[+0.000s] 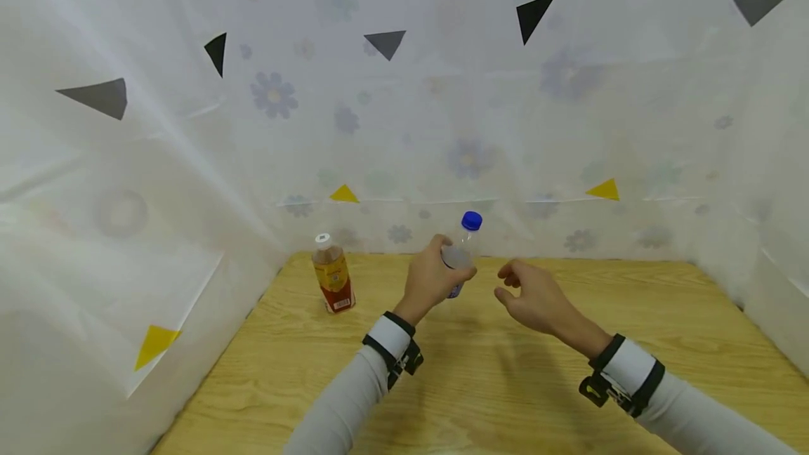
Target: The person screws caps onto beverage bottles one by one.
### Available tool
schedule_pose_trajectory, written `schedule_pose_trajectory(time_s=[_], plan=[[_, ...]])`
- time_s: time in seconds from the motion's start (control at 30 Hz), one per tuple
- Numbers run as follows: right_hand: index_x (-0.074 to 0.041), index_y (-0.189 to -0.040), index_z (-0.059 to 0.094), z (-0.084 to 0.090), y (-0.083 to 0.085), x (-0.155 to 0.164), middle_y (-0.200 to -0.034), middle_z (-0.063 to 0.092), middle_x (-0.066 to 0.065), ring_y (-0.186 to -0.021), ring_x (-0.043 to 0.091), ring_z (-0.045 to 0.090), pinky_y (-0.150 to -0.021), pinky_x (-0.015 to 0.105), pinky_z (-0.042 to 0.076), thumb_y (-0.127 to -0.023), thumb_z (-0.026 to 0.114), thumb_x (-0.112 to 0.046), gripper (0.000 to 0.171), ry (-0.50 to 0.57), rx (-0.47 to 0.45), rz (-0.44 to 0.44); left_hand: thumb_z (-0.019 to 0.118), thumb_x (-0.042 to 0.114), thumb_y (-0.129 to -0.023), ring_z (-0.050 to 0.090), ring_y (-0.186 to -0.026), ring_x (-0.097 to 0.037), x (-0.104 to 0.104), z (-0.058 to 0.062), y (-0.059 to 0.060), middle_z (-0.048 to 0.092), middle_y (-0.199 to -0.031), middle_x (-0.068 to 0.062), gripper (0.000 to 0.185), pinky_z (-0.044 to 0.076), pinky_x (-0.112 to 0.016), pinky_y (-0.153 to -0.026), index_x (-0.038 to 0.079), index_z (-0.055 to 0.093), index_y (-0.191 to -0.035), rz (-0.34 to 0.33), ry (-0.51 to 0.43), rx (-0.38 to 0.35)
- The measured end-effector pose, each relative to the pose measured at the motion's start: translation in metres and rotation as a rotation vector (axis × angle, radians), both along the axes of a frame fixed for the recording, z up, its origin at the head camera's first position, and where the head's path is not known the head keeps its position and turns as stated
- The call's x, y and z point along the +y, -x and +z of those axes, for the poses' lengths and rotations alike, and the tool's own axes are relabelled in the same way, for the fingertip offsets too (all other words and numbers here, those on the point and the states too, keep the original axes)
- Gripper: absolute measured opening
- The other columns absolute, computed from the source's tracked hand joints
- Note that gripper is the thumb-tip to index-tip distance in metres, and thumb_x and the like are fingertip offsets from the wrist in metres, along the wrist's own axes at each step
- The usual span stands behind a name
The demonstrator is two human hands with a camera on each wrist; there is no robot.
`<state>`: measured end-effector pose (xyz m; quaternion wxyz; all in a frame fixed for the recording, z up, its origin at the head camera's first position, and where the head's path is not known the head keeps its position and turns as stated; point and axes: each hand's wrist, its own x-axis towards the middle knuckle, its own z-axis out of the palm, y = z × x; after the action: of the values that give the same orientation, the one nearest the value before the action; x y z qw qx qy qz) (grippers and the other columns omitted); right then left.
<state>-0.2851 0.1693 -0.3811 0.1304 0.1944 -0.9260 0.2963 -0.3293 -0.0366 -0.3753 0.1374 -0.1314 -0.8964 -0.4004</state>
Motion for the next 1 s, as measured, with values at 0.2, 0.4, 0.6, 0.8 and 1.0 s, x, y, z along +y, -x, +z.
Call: schedule_pose_trajectory(time_s=[0.2,0.4,0.6,0.8,1.0], plan=[[-0.001,-0.113,0.066,-0.011,0.004,0.004,-0.105,0.07,0.015,-0.097,0.034,0.067,-0.081,0.051,0.055,-0.097,0.064,-0.016,0.023,0.011,0.007,0.007,0.082,0.041,-0.083,0.073,-0.091,-0.031,-0.009,0.031,0.017,0.073,-0.106,-0.019,0.065,0.06,-0.039,-0.067,0.008,0.058,-0.133,0.056,-0.022,0.043],[-0.001,-0.113,0.066,-0.019,0.004,0.006,-0.102,0.07,0.011,-0.095,0.031,0.066,-0.079,0.048,0.055,-0.098,0.062,-0.016,0.021,0.019,0.0,0.025,0.082,0.04,-0.083,0.073,-0.095,-0.036,-0.021,0.054,0.03,0.072,-0.11,-0.022,0.063,0.061,-0.048,-0.07,0.005,0.059,-0.13,0.107,-0.049,0.115],[-0.001,-0.112,0.066,-0.022,0.003,0.005,-0.1,0.069,0.01,-0.092,0.028,0.066,-0.076,0.046,0.055,-0.098,0.063,-0.017,0.021,0.019,0.004,0.023,0.079,0.041,-0.085,0.072,-0.095,-0.037,-0.039,0.076,0.038,0.071,-0.112,-0.024,0.063,0.061,-0.049,-0.07,0.005,0.057,-0.131,0.158,-0.089,0.192],[-0.001,-0.112,0.066,-0.026,0.003,0.007,-0.098,0.068,0.01,-0.09,0.027,0.065,-0.074,0.044,0.054,-0.098,0.065,-0.018,0.022,0.017,-0.003,0.011,0.08,0.041,-0.084,0.07,-0.087,-0.034,-0.066,0.082,0.046,0.07,-0.113,-0.024,0.066,0.06,-0.044,-0.067,0.003,0.056,-0.133,0.269,-0.164,0.202],[-0.001,-0.112,0.066,-0.029,0.002,0.009,-0.096,0.068,0.009,-0.087,0.023,0.064,-0.072,0.042,0.053,-0.099,0.064,-0.02,0.023,0.015,-0.015,0.013,0.079,0.04,-0.082,0.065,-0.092,-0.032,-0.093,0.061,0.047,0.067,-0.117,-0.022,0.066,0.057,-0.045,-0.071,0.006,0.056,-0.134,0.373,-0.25,0.125]])
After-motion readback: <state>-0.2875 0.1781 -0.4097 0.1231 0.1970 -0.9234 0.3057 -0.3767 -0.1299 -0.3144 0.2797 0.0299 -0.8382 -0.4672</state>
